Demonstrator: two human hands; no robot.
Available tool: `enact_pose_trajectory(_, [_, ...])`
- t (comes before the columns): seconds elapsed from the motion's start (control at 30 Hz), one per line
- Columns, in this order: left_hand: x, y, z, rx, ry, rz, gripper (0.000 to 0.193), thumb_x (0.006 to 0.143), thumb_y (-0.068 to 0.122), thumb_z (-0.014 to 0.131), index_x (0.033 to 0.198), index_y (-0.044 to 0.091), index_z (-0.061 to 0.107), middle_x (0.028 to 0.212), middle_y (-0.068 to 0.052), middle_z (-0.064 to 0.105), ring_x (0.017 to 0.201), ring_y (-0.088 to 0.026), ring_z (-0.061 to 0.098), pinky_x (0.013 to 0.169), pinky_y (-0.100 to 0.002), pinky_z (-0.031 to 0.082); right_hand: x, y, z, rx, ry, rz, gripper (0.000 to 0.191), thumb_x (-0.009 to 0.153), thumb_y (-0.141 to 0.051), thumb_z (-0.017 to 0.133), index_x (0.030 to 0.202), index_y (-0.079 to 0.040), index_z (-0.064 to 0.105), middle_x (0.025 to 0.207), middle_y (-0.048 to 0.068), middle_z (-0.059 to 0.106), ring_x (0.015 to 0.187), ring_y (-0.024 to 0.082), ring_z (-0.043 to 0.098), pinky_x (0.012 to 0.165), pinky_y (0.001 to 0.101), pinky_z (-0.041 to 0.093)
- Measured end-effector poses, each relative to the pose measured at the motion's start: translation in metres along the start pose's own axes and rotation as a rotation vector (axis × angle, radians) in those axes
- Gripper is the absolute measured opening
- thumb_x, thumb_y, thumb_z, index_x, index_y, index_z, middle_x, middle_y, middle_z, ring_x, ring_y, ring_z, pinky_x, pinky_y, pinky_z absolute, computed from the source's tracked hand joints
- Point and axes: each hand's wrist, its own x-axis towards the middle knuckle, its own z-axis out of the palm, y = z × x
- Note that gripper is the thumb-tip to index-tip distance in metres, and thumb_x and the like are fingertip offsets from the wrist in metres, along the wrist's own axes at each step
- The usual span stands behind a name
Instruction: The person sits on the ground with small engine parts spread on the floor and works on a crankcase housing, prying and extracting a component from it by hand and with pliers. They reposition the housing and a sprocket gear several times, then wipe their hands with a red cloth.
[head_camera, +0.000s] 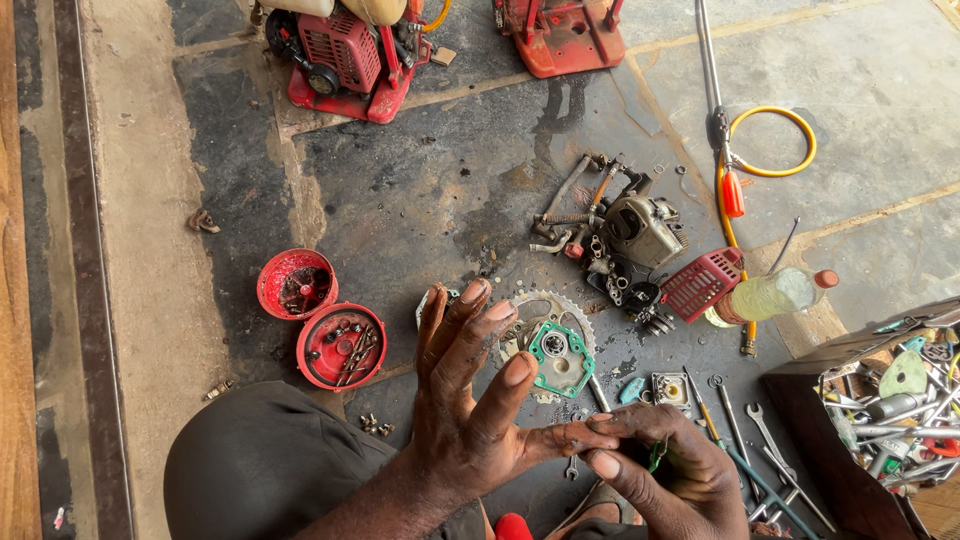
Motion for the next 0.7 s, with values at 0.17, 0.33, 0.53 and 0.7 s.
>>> enact_pose_trajectory(0.17, [0.0,0.0,-0.001,-0.004,-0.013,-0.006,0.099,0.097,0.064,0.074,0.166,0.029,0.012,0.158,-0.014,0.03,0.157,-0.039,0.031,0.133,-0.071,0.018,0.001,0.002,-0.002,-0.006,-0.012,0.011,0.022,0.083,0.002,0.077,0.105,0.003,0.074,0.103,0.018,0.078,0.101,0.023,0.074,0.09,0.0392,0.057])
enact_pose_trajectory(0.33, [0.003,0.001,0.0,0.016,-0.022,-0.002,0.1,0.098,0.064,0.075,0.165,0.026,0.012,0.157,-0.014,0.031,0.156,-0.039,0.033,0.133,-0.071,0.018,0.002,0.006,0.0,0.033,-0.001,-0.015,0.021,0.085,0.002,0.077,0.105,0.005,0.074,0.104,0.019,0.08,0.103,0.024,0.074,0.093,0.0403,0.056])
enact_pose_trajectory(0.53, [0.008,-0.001,0.0,0.046,-0.014,-0.025,0.103,0.093,0.07,0.073,0.164,0.023,0.016,0.156,-0.014,0.033,0.153,-0.038,0.036,0.132,-0.071,0.023,0.007,0.004,0.002,0.164,-0.023,0.106,0.039,0.079,0.0,0.081,0.116,0.005,0.069,0.108,0.015,0.076,0.1,0.024,0.072,0.088,0.0408,0.056])
enact_pose_trajectory(0.7, [0.011,-0.002,0.003,0.091,0.013,-0.024,0.107,0.09,0.073,0.074,0.165,0.023,0.016,0.157,-0.013,0.032,0.153,-0.038,0.034,0.131,-0.071,0.023,0.015,0.0,-0.001,0.337,-0.046,0.222,0.055,0.078,-0.004,0.082,0.129,0.0,0.062,0.103,0.014,0.073,0.098,0.022,0.07,0.089,0.0391,0.055])
